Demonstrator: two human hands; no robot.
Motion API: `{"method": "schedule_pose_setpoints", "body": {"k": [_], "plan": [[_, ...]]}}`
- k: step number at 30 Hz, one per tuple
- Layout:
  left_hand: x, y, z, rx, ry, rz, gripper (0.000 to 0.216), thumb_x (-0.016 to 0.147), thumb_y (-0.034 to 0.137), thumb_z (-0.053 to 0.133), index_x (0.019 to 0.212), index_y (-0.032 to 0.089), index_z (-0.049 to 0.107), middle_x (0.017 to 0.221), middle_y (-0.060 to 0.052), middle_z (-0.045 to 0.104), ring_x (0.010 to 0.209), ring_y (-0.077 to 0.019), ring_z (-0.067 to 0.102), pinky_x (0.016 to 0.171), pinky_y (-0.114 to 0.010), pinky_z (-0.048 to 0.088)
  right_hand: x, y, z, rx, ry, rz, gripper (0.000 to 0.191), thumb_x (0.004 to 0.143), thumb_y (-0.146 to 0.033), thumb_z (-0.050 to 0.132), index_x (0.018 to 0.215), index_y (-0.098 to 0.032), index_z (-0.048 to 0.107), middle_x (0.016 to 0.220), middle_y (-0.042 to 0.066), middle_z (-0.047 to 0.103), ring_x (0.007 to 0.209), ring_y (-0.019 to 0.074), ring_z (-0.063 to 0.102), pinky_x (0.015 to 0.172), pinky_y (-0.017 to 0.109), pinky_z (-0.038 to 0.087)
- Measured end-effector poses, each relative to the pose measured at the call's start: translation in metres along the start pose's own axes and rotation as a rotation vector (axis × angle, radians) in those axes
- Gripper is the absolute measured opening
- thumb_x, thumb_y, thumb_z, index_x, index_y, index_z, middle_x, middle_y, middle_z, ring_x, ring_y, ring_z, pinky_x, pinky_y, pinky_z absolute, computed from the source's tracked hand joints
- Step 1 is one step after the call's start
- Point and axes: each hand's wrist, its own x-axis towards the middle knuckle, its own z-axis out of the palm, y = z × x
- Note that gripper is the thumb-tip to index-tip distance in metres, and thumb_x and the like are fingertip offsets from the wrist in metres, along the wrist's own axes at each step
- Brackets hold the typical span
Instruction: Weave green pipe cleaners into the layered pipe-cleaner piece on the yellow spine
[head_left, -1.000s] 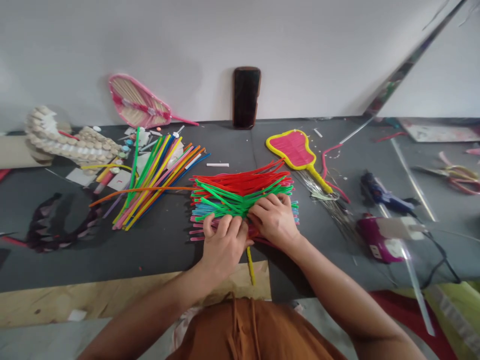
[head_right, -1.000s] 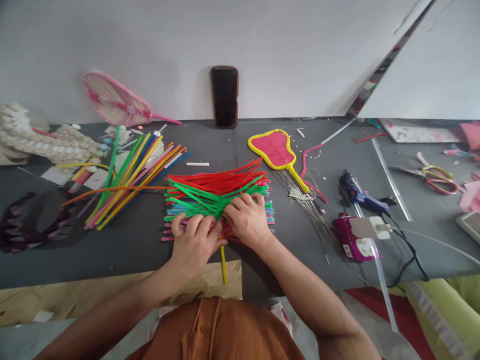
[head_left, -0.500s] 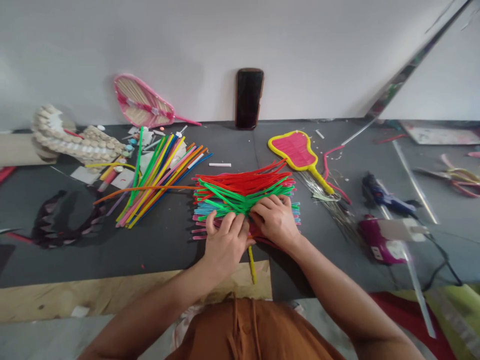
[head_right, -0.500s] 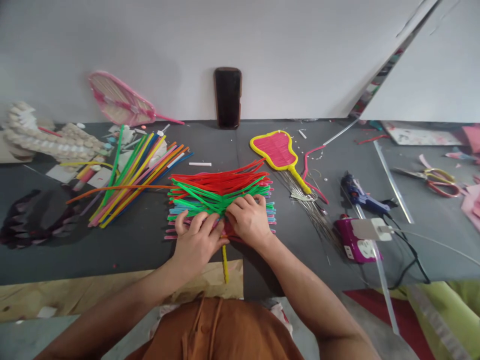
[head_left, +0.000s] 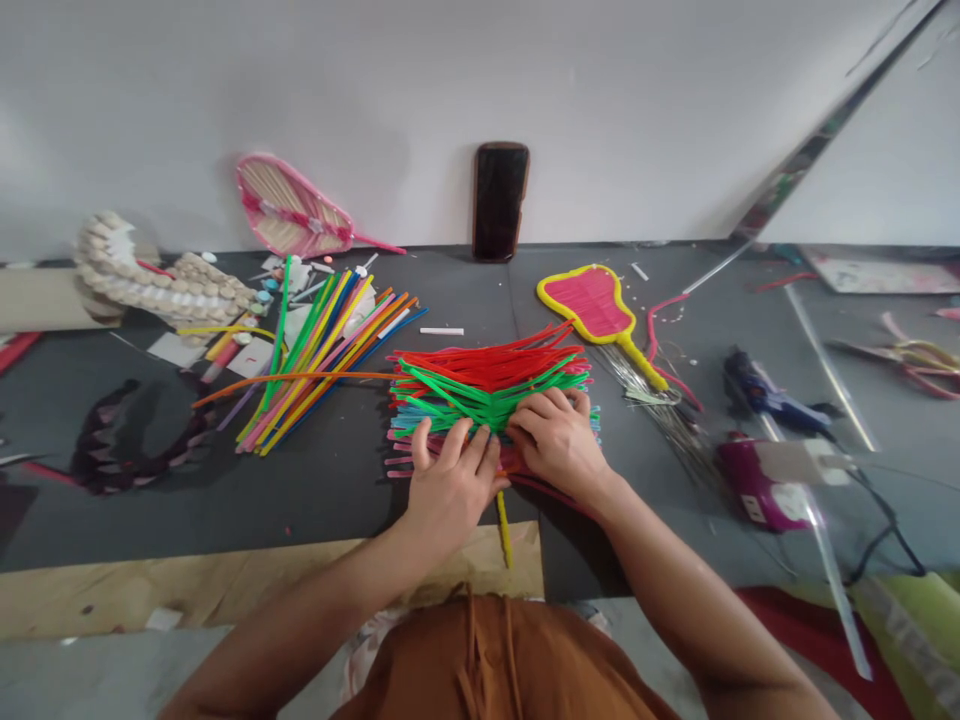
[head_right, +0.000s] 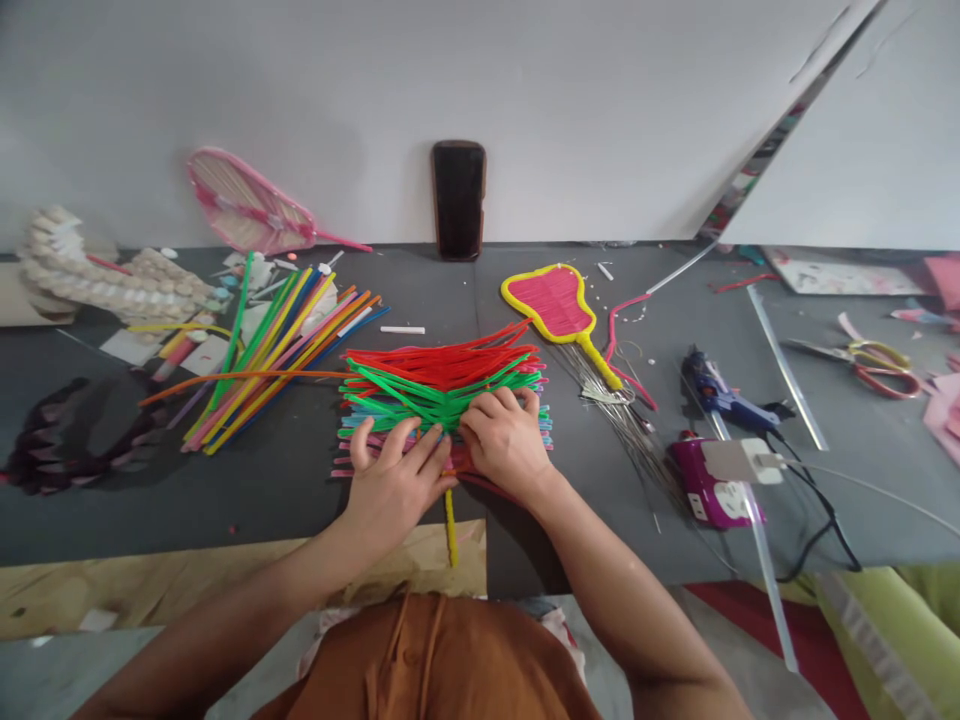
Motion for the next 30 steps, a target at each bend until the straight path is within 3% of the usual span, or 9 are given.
{"method": "schedule_pose_setpoints", "body": {"k": [8, 14, 20, 26, 30], "plan": [[0.004, -0.002, -0.003, -0.004, -0.065, 0.008, 0.046, 0.096, 0.048, 0.047, 0.133, 0.022, 0.055, 0.126, -0.008, 0.066, 0.119, -0.0269, 0.051, 0.113, -0.060, 0.018, -0.005, 0.012, -0.018, -0.124, -0.054, 0.082, 0.016, 0.090, -0.027, 0.058, 0.080, -0.023, 0.069, 0.103, 0.003, 0.069, 0.101, 0.0215, 0.049, 0.093, 0.042, 0.021], [0.012, -0.008, 0.000, -0.022, -0.129, 0.047, 0.053, 0.092, 0.055, 0.052, 0.131, 0.020, 0.057, 0.125, -0.008, 0.066, 0.122, -0.0270, 0.051, 0.114, -0.059, 0.023, -0.016, 0.028, -0.035, -0.245, -0.085, 0.138, 0.018, 0.091, -0.028, 0.057, 0.080, -0.024, 0.070, 0.103, 0.003, 0.069, 0.102, 0.0237, 0.049, 0.090, 0.042, 0.023], [0.015, -0.010, 0.005, 0.030, -0.131, 0.161, 0.057, 0.089, 0.056, 0.055, 0.130, 0.017, 0.060, 0.146, -0.011, 0.051, 0.141, -0.0294, 0.036, 0.118, -0.060, 0.018, -0.010, 0.018, -0.060, -0.225, 0.090, 0.083, 0.021, 0.095, -0.032, 0.053, 0.090, -0.025, 0.071, 0.102, 0.003, 0.071, 0.099, 0.0214, 0.050, 0.088, 0.036, 0.027], [0.012, -0.012, 0.009, 0.011, -0.149, 0.153, 0.059, 0.092, 0.055, 0.050, 0.134, 0.014, 0.056, 0.147, -0.014, 0.049, 0.140, -0.0279, 0.040, 0.120, -0.056, 0.018, 0.018, 0.005, -0.037, -0.262, -0.150, -0.068, 0.018, 0.093, -0.024, 0.054, 0.083, -0.024, 0.070, 0.084, 0.002, 0.070, 0.092, 0.0203, 0.049, 0.086, 0.037, 0.024], [0.011, -0.012, 0.011, -0.007, -0.164, 0.155, 0.058, 0.095, 0.054, 0.045, 0.135, 0.014, 0.055, 0.147, -0.015, 0.047, 0.139, -0.0269, 0.042, 0.121, -0.058, 0.013, 0.024, 0.006, -0.023, -0.285, -0.195, -0.083, 0.020, 0.094, -0.025, 0.053, 0.083, -0.023, 0.070, 0.084, 0.003, 0.070, 0.091, 0.0205, 0.048, 0.086, 0.038, 0.022]]}}
